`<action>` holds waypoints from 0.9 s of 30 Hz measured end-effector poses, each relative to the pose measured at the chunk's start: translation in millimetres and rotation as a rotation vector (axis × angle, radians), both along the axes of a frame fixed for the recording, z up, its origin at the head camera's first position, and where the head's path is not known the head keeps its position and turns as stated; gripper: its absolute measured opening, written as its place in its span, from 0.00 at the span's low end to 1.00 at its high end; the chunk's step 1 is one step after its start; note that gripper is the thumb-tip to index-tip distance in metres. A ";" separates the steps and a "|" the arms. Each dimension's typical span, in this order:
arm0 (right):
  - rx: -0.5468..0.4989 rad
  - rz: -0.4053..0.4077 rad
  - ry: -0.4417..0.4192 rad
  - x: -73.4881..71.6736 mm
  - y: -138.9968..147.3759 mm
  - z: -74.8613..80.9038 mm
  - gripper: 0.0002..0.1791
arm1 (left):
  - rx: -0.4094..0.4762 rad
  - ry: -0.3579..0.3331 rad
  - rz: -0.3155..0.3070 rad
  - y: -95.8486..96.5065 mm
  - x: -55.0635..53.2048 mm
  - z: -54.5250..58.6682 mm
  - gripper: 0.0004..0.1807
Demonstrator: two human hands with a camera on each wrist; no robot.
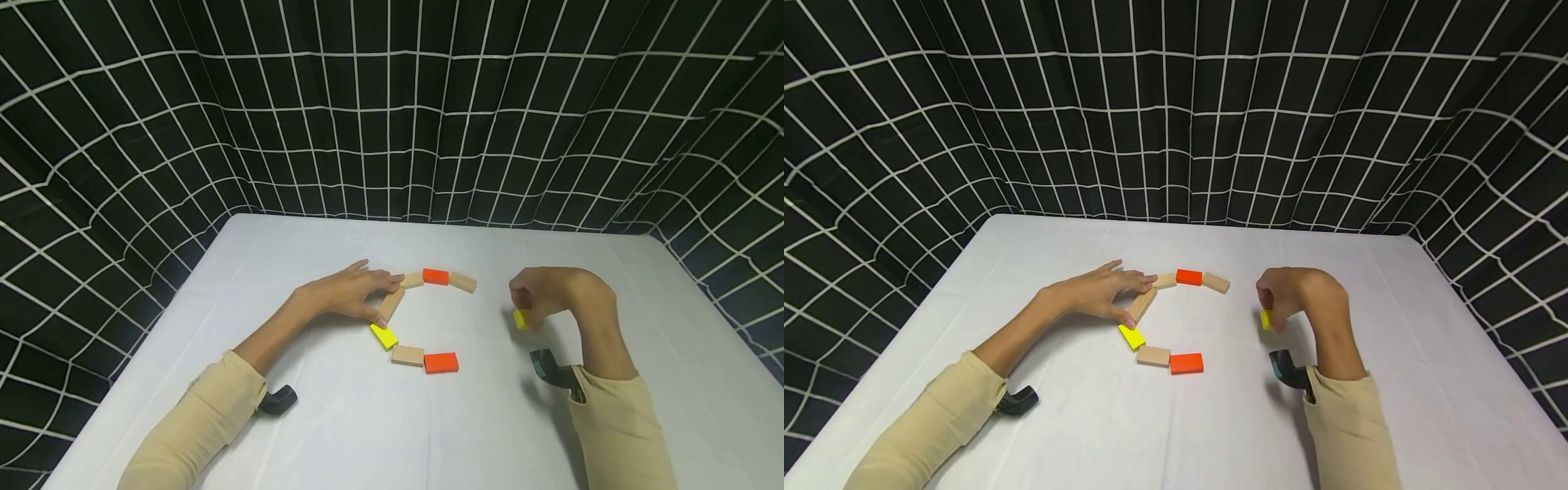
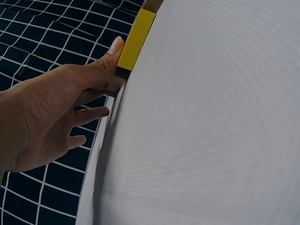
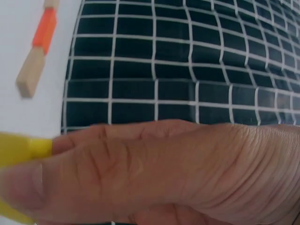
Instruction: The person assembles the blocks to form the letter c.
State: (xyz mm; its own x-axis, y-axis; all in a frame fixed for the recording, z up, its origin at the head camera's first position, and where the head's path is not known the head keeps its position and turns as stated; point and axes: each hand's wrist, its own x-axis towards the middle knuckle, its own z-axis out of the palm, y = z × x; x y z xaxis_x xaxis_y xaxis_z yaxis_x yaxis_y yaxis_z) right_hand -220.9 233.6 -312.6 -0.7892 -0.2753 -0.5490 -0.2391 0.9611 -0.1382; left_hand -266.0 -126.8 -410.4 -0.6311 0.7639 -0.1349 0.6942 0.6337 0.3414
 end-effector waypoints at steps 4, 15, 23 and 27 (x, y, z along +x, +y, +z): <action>-0.012 0.030 0.008 5.2 -12.9 3.8 0.15 | 0.004 -0.006 0.001 0.0 0.6 0.3 0.45; 0.084 0.126 -0.044 15.9 -61.0 -5.4 0.17 | -0.016 -0.001 0.016 1.9 0.8 1.7 0.46; 0.125 0.173 -0.096 19.9 -89.2 -23.1 0.17 | -0.007 -0.003 0.009 0.7 -0.4 2.2 0.45; 0.145 0.182 -0.120 21.1 -98.2 -31.1 0.18 | -0.009 -0.001 0.012 0.3 -0.7 0.0 0.45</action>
State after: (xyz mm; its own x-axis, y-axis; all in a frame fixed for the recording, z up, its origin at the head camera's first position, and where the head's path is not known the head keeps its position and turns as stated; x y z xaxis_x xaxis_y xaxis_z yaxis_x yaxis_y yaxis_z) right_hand -199.9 135.4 -343.7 -0.6610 -0.3183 -0.6796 -0.3999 0.9157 -0.0399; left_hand -266.7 -126.5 -410.5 -0.6399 0.7552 -0.1424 0.6863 0.6450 0.3361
